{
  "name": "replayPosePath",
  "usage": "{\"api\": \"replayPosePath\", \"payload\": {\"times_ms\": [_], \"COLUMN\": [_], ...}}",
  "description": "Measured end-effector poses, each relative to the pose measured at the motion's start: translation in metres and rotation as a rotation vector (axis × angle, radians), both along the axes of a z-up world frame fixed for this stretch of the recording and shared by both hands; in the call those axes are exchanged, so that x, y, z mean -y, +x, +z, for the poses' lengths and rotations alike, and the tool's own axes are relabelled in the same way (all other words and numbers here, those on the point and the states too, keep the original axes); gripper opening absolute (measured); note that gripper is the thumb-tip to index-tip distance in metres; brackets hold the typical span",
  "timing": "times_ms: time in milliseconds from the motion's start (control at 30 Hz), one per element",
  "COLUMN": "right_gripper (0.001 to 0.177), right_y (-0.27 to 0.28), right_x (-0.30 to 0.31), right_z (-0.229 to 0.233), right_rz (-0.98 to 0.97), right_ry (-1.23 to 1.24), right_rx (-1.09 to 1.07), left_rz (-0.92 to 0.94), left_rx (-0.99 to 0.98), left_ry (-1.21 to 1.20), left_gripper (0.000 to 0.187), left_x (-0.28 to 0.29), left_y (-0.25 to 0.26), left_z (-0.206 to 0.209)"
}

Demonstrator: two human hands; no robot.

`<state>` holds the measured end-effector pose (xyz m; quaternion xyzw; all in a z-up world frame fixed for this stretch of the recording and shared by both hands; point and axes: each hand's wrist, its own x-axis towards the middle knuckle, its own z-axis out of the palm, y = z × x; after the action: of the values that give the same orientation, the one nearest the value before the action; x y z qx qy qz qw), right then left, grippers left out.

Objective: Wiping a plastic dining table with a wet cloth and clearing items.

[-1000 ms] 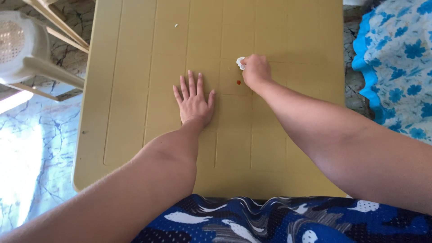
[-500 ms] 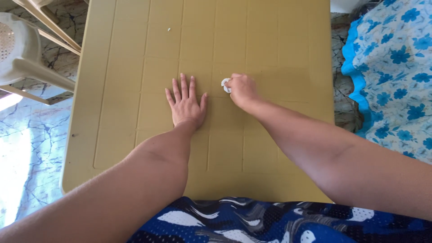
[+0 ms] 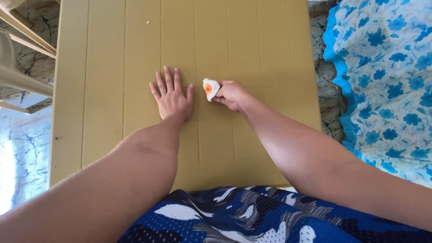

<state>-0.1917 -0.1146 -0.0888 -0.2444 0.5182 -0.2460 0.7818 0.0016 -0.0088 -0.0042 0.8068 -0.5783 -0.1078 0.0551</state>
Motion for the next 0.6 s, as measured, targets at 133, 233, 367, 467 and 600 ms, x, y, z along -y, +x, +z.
{"api": "replayPosePath", "payload": {"times_ms": [133, 233, 367, 467, 600], "right_gripper": [0.048, 0.047, 0.041, 0.039, 0.020], "right_y": [-0.004, 0.001, -0.006, -0.009, -0.009], "right_x": [-0.020, -0.039, -0.041, -0.043, -0.049], "right_z": [0.039, 0.089, 0.070, 0.063, 0.055], "right_rz": [-0.098, -0.081, -0.025, 0.067, 0.272], "right_ry": [-0.021, -0.096, -0.457, -0.583, -0.851], "right_rx": [0.035, -0.339, -0.435, -0.639, -0.938], "left_rz": [-0.004, 0.003, 0.003, 0.005, 0.010], "left_rx": [0.011, -0.030, -0.032, -0.017, -0.027], "left_ry": [-0.003, 0.013, 0.024, 0.034, 0.038], "left_gripper": [0.073, 0.075, 0.076, 0.076, 0.076], "left_x": [-0.001, -0.003, -0.002, -0.002, -0.002], "left_y": [0.001, -0.001, -0.001, -0.001, -0.001], "left_z": [0.000, 0.009, 0.010, 0.009, 0.012]}}
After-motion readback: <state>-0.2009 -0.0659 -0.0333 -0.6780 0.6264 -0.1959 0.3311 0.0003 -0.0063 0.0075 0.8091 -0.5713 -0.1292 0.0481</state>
